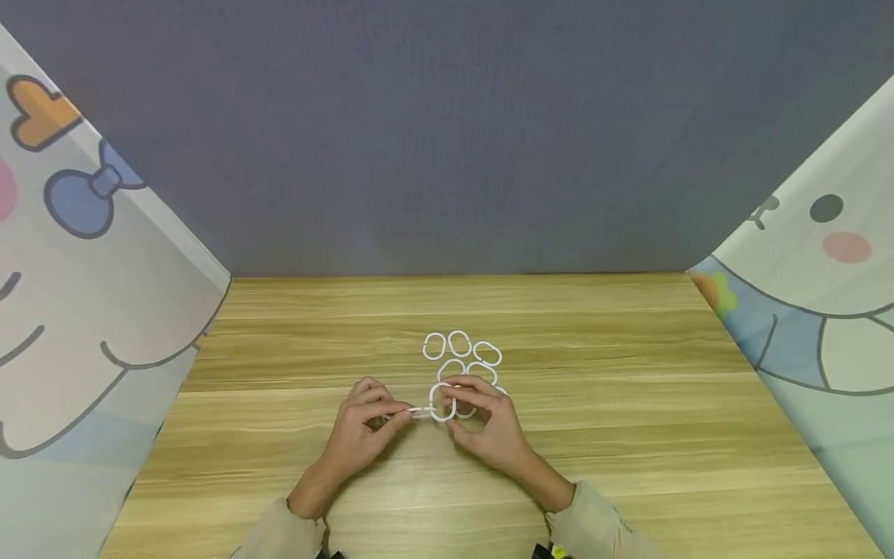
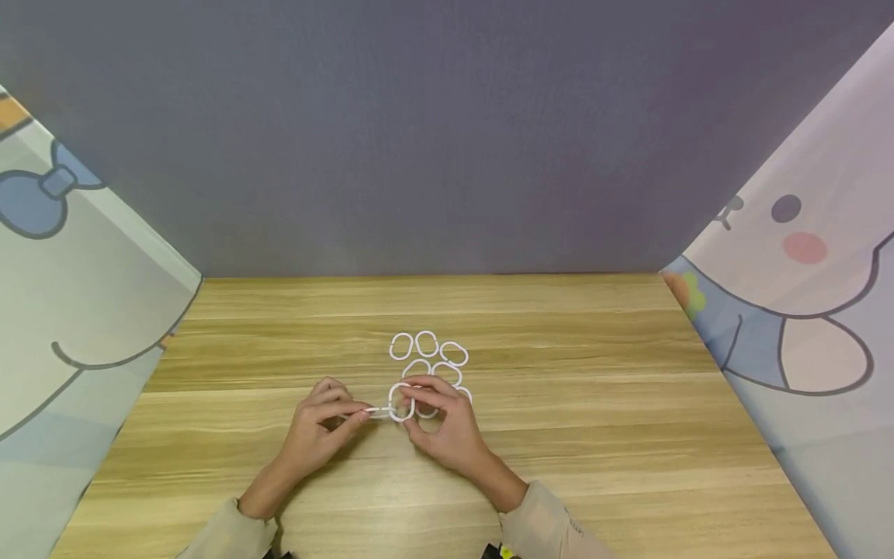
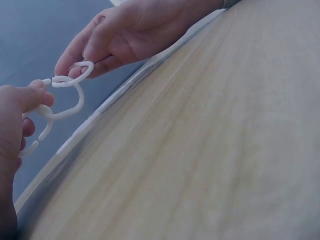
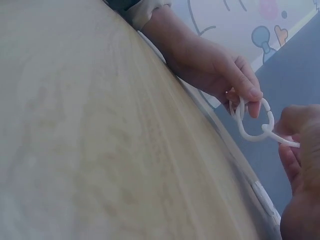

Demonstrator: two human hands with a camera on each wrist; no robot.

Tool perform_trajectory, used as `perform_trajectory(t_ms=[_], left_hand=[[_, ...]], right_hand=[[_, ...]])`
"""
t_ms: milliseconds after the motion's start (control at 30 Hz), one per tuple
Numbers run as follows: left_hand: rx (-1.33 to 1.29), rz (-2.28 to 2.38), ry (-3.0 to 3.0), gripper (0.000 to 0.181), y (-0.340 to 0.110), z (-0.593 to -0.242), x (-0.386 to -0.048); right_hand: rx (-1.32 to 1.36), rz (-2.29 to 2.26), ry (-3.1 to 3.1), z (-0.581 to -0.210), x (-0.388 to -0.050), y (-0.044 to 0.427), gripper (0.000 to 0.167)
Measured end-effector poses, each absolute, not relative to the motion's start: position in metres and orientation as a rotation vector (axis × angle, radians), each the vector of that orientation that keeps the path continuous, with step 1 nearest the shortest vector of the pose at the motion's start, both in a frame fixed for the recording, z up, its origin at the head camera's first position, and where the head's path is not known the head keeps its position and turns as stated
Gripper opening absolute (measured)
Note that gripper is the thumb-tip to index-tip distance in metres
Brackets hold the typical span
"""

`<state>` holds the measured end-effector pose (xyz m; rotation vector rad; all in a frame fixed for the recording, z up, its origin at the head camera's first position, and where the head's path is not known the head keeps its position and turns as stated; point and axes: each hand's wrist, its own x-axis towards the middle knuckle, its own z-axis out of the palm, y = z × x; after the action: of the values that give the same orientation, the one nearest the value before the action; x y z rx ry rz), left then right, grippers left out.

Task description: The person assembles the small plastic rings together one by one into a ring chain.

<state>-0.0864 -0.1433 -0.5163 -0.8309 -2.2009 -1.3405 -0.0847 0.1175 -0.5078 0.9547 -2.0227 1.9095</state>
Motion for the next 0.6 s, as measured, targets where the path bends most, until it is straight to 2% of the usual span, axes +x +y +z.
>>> perform_trajectory(t_ms=[233,467,600], left_hand=[[-0.823,-1.345,-2.194,0.021,-0.1428,-0.5150,-0.0847],[-0.830,-1.319,-2.201,0.021,-0.1436,-0.5148,-0.0851],[-0.834,-1.306,-2.214,0.013,-0.1446,-0.5148,-0.0857]], right_hand=[[0.720,1.825,-2.030,-0.5091,-0.0846,0.1177,0.022],[0.697,1.809,-2.041,-0.5121,-0.0853,0.1180,0.037],[0.693,1.751,-2.087,-0.5120,-0.0847,0.1190,0.035]])
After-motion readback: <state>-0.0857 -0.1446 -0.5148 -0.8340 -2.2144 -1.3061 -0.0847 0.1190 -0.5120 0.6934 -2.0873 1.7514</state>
